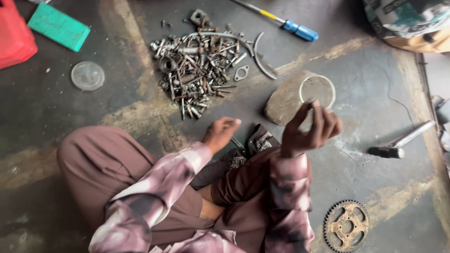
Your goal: The person is sorting through a pile of nuts, bolts, and washers, picking up individual items to inspect them and putting some into a clear plastic container.
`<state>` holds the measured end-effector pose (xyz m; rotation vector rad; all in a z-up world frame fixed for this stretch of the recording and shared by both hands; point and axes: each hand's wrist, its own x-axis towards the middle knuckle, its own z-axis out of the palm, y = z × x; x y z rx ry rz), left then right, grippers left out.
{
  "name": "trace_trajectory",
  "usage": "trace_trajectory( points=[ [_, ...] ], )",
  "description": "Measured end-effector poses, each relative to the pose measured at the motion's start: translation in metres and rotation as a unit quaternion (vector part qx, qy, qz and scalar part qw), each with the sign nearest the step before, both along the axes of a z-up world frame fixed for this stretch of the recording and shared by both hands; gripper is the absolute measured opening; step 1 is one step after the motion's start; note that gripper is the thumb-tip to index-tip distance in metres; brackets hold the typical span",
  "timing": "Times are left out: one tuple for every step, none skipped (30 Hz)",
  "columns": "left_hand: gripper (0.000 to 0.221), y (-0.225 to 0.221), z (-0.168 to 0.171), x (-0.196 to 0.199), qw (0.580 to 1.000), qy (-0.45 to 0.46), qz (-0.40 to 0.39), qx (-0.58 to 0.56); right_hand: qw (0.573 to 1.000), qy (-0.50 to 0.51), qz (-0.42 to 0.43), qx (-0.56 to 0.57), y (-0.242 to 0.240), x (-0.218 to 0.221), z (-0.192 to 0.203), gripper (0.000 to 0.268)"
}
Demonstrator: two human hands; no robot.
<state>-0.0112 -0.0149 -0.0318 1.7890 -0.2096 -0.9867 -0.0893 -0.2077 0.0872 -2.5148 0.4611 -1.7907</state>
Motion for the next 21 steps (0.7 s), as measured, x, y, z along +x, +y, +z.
trace_trajectory(
  points=[
    [0.066,0.000,-0.006,-0.007,1.000,0.001,0.004,0.003,1.000,0.001,0.004,0.003,0.001,0.001,-0.002,0.020],
    [0.067,-0.003,-0.012,-0.011,0.998,-0.031,-0.054,-0.009,0.999,0.004,-0.025,0.027,0.000,0.003,-0.003,0.017],
    [0.068,-0.007,-0.017,-0.015,0.991,-0.063,-0.112,-0.021,0.997,0.006,-0.053,0.051,-0.002,0.004,-0.004,0.015],
    [0.068,-0.003,-0.009,-0.015,0.991,-0.064,-0.112,-0.020,0.997,0.006,-0.053,0.052,0.001,0.004,-0.001,0.015],
    [0.063,0.001,0.000,-0.015,0.975,-0.167,-0.149,0.008,0.997,0.012,-0.061,0.049,0.005,0.005,0.001,0.015],
    [0.057,0.006,0.009,-0.013,0.945,-0.270,-0.182,0.036,0.997,0.017,-0.066,0.045,0.009,0.007,0.003,0.015],
    [0.057,0.008,0.019,-0.006,0.945,-0.271,-0.181,0.038,0.997,0.015,-0.064,0.047,0.008,0.008,-0.003,0.015],
    [0.051,0.011,0.028,0.001,0.940,-0.280,-0.171,0.095,0.999,0.013,-0.038,0.025,0.009,0.008,-0.010,0.015],
    [0.046,0.013,0.038,0.008,0.932,-0.288,-0.161,0.152,1.000,0.010,-0.012,0.003,0.009,0.008,-0.017,0.016],
    [0.046,0.017,0.024,0.019,0.931,-0.288,-0.162,0.155,1.000,0.009,-0.013,0.007,0.020,0.011,-0.013,0.016],
    [0.039,0.021,0.009,0.029,0.932,-0.306,-0.111,0.162,0.998,0.026,0.055,0.023,0.031,0.013,-0.010,0.016],
    [0.033,0.023,-0.005,0.041,0.929,-0.324,-0.061,0.166,0.991,0.042,0.121,0.036,0.040,0.015,-0.006,0.017],
    [0.033,0.032,0.000,0.050,0.928,-0.326,-0.063,0.167,0.991,0.040,0.119,0.037,0.050,0.020,-0.008,0.017],
    [0.024,0.039,0.006,0.060,0.944,-0.278,0.031,0.176,0.963,0.117,0.187,0.156,0.059,0.025,-0.009,0.017],
    [0.014,0.045,0.012,0.069,0.948,-0.227,0.126,0.183,0.910,0.192,0.252,0.269,0.068,0.031,-0.010,0.018],
    [0.014,0.051,0.011,0.073,0.948,-0.229,0.122,0.182,0.911,0.189,0.249,0.270,0.072,0.037,-0.019,0.018],
    [0.045,0.057,0.010,0.078,0.921,-0.295,0.050,0.250,0.862,0.302,0.262,0.312,0.075,0.043,-0.028,0.025],
    [0.080,0.062,0.009,0.082,0.879,-0.358,-0.022,0.314,0.799,0.409,0.271,0.347,0.079,0.050,-0.036,0.032],
    [0.080,0.062,0.013,0.085,0.878,-0.361,-0.024,0.313,0.801,0.406,0.269,0.348,0.079,0.053,-0.046,0.032],
    [0.094,0.061,0.017,0.086,0.892,-0.308,-0.036,0.327,0.780,0.450,0.275,0.336,0.079,0.056,-0.055,0.046],
    [0.109,0.061,0.020,0.088,0.904,-0.255,-0.048,0.341,0.758,0.493,0.279,0.324,0.079,0.059,-0.065,0.061]
  ],
)
